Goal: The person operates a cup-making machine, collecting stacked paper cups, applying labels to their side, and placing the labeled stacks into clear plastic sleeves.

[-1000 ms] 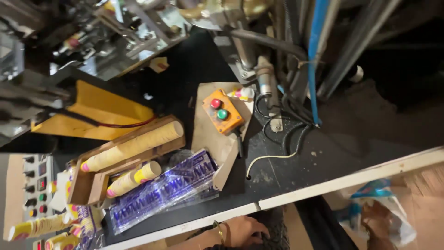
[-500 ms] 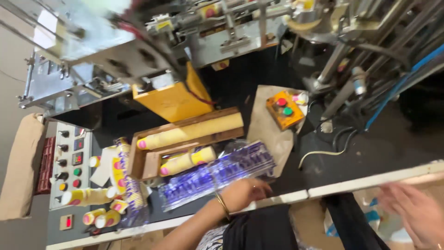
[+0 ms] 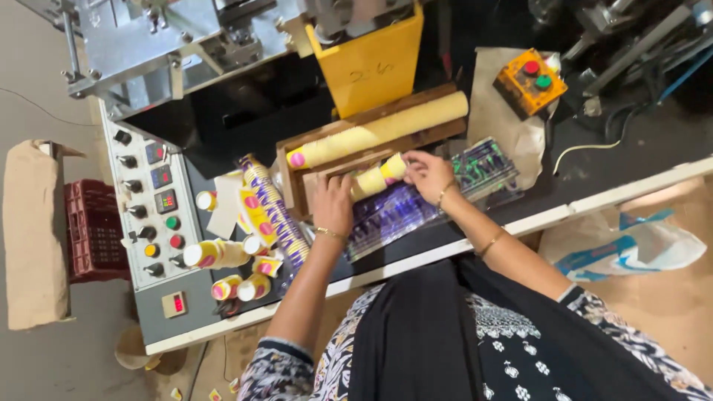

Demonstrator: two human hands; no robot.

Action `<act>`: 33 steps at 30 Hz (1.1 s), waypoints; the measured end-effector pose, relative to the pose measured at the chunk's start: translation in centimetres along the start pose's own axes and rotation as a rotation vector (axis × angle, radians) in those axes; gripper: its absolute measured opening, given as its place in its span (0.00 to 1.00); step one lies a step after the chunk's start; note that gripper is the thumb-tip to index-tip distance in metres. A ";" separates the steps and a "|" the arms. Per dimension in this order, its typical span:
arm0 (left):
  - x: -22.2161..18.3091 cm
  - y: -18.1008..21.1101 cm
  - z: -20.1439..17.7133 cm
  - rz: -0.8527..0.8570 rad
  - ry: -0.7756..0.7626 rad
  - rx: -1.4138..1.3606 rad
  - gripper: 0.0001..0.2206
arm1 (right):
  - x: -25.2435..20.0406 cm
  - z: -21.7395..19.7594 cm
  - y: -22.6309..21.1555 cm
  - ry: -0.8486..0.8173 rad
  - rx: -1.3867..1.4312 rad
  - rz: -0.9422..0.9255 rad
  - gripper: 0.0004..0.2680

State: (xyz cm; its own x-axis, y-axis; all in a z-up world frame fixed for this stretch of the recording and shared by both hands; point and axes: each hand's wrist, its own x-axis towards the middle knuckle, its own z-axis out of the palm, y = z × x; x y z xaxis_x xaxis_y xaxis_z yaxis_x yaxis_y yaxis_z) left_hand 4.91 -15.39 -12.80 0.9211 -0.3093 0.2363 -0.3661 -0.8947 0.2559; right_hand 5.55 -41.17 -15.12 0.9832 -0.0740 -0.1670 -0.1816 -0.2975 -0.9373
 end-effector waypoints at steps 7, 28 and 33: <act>-0.5 1.3 0.4 0.090 0.081 0.103 0.21 | 2.2 3.2 5.5 0.083 0.111 0.127 0.08; -11.1 -6.8 -19.4 -0.986 -0.064 -0.389 0.17 | -0.2 -0.6 -12.3 0.289 -0.139 -0.147 0.16; -18.1 -7.1 -17.4 -0.832 -0.001 -0.125 0.27 | -0.8 11.4 -18.6 -0.507 -0.326 -0.700 0.14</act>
State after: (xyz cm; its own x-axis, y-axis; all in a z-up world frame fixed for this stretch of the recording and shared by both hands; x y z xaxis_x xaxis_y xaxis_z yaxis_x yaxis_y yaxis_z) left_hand -11.47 2.15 -2.55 0.8972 0.4350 -0.0763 0.4206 -0.7889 0.4480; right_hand 8.40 -24.73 -1.02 0.7479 0.6266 0.2192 0.5367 -0.3764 -0.7552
